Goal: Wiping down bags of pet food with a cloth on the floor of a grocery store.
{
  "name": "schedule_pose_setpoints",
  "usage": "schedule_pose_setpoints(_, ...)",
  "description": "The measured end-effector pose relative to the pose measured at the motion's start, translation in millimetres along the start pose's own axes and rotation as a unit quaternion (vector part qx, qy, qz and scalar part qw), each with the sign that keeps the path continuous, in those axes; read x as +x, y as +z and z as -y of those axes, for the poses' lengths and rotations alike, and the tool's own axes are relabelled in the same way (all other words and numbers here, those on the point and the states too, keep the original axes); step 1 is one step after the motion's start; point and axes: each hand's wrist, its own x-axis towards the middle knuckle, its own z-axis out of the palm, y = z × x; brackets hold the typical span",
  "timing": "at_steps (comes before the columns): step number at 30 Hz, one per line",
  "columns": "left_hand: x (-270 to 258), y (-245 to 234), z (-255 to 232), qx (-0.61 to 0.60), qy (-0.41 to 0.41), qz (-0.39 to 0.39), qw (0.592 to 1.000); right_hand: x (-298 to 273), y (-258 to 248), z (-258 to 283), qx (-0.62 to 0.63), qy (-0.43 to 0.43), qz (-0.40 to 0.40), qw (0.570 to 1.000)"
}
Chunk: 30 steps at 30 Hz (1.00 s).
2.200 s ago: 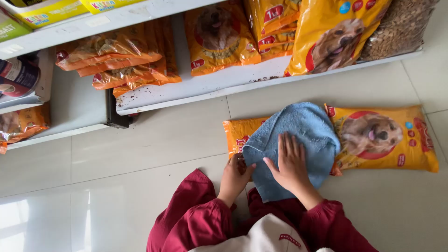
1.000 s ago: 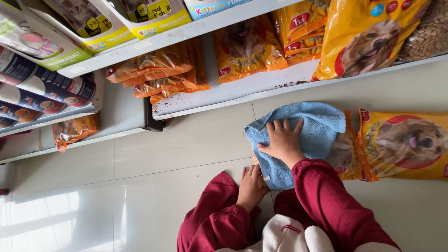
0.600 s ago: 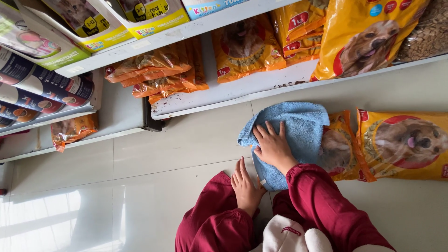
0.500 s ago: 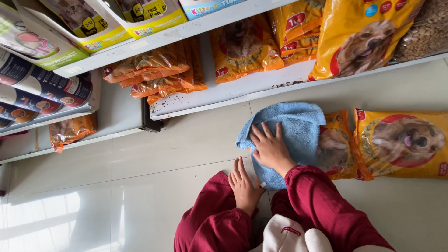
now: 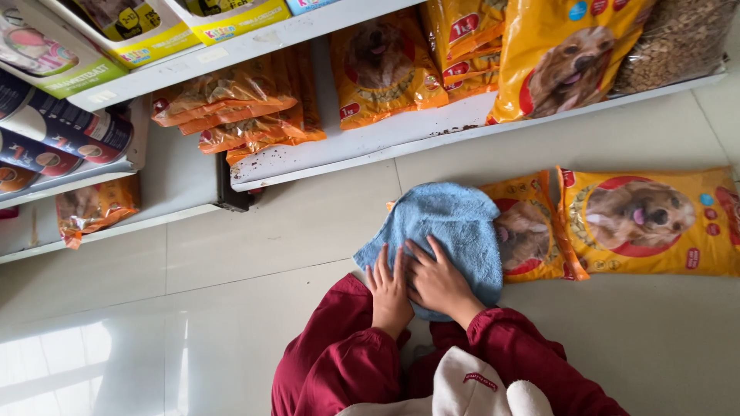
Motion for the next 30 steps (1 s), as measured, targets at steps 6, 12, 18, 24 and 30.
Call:
schedule_pose_setpoints(6,1,7,4,-0.107,0.169,0.129,0.971,-45,25,-15,-0.004,-0.114,-0.084,0.990)
schedule_pose_setpoints(12,4,-18,-13,-0.138,0.197,0.127,0.962,-77,-22,-27,-0.099,-0.056,-0.053,0.992)
schedule_pose_setpoints(18,8,-18,-15,-0.192,0.163,0.132,0.959,-114,-13,-73,-0.094,0.166,-0.147,0.970)
schedule_pose_setpoints(24,11,-12,-17,-0.197,0.119,0.138,0.963,-140,-28,-87,-0.049,0.265,-0.168,0.948)
schedule_pose_setpoints(30,11,-8,-22,-0.213,0.085,0.144,0.963,-142,-17,-89,-0.008,0.266,-0.153,0.952)
